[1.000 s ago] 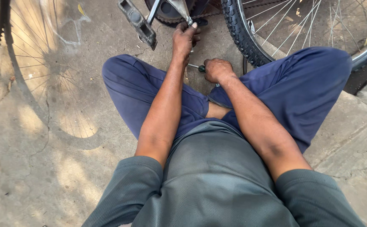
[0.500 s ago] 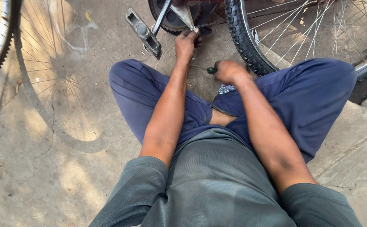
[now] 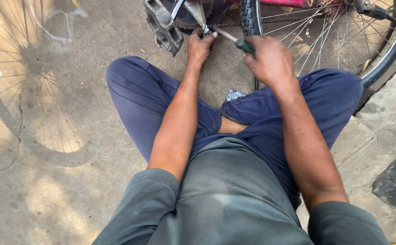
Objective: The person sits on the ground and uses a screwdriver to loosen and remove a bolt from the bicycle pedal crank arm. They then use pliers to adjust the chain near the rear wheel and handle small parts from a wrapper.
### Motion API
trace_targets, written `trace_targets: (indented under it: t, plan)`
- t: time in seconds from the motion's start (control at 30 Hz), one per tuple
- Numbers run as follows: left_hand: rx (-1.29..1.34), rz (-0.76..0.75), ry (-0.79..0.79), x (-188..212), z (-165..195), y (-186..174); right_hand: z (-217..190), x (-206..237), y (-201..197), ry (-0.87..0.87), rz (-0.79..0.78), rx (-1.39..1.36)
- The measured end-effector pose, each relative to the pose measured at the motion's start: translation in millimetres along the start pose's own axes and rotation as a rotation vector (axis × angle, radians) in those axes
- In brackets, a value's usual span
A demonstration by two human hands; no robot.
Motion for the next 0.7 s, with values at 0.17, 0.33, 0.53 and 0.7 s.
trace_targets:
  t: [0.17, 0.33, 0.53, 0.7]
  plan:
    - [0.034, 0.081, 0.079, 3.9, 5.8, -4.5, -30.4, -12.7, 4.9, -0.1, 0.011, 0.226]
    - [0.098, 0.074, -0.019, 9.4, 6.6, -3.1, -46.1, -17.2, -4.1, -0.281, 0.123, 0.458]
    - [0.247, 0.116, -0.134, 16.2, 3.2, -3.4, -65.2, -17.1, -18.4, -0.472, 0.218, 0.617]
    - [0.33, 0.127, -0.203, 15.7, -8.7, -2.3, -74.9, -18.4, -24.3, -0.521, 0.185, 0.684]
Point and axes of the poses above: each hand's wrist, its own x-axis away from the middle knuckle, its own y-axis out of the palm, z = x × y, the point moved 8 cm from there along -x, towards the middle knuckle, and after that the axes turned 14 degrees about x, right-handed, at the moved point
